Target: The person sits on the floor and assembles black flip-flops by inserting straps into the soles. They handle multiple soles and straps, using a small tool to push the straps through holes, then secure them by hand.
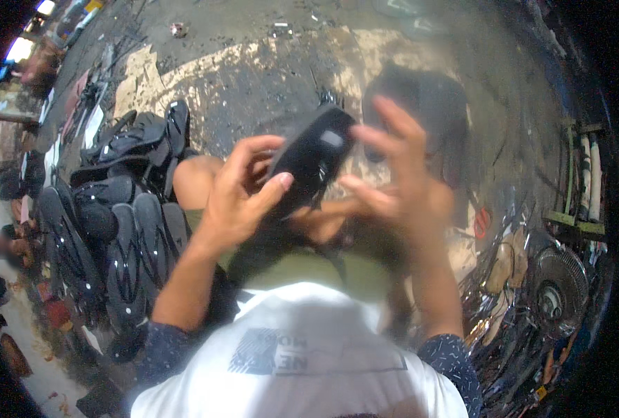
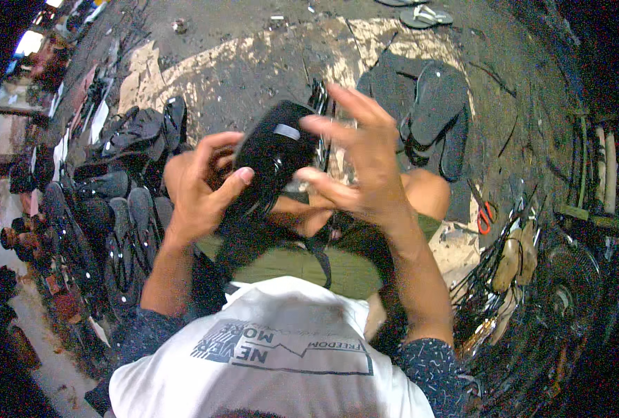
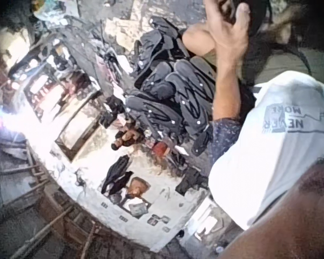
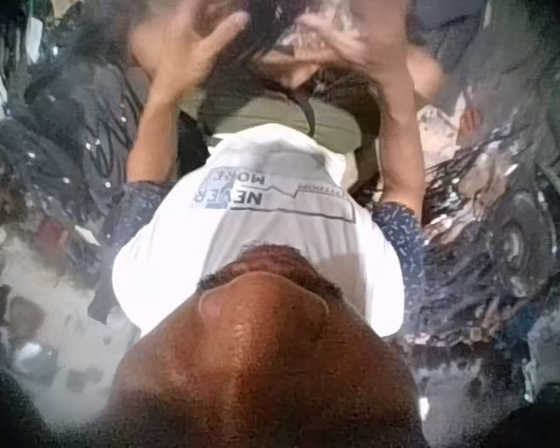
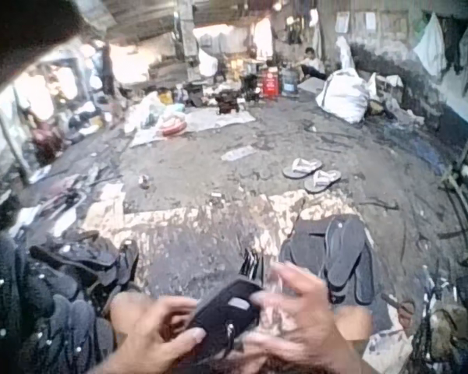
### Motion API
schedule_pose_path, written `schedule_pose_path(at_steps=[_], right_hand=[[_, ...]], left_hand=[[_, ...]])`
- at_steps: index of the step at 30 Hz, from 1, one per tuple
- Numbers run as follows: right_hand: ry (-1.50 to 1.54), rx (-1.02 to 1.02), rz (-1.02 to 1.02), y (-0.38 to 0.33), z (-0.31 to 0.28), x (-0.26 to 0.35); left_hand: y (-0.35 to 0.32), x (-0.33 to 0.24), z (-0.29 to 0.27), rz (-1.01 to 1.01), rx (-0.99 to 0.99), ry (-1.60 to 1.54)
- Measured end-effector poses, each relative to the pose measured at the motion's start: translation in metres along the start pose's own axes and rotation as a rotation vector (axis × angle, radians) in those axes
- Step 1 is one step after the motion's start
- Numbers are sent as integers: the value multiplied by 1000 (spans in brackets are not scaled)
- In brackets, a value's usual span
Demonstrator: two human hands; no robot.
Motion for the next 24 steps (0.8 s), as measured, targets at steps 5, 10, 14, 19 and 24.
schedule_pose_path(at_steps=[5, 10, 14, 19, 24], right_hand=[[857, -61, 625, -43, 51, 6], [1162, -222, 674, -33, 55, 20], [1077, -45, 679, -35, 57, 16], [580, 19, 561, -7, 56, -90], [-580, -15, 1089, -88, 10, -291]], left_hand=[[-5, 13, 8, 698, 61, -3], [-9, 10, 14, 842, 171, -23], [-15, 1, 10, 753, 88, 51], [-51, -37, -116, 424, -536, 437], [-181, -97, -301, 471, -669, 1334]])
Point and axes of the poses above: each hand's wrist, its own y-axis towards the middle knuckle, its own z-axis out of the palm, x = y × z, the point moved 6 cm from there along y, towards the middle knuckle, and after that the axes turned 10 degrees about -y, right-handed, at the moved point
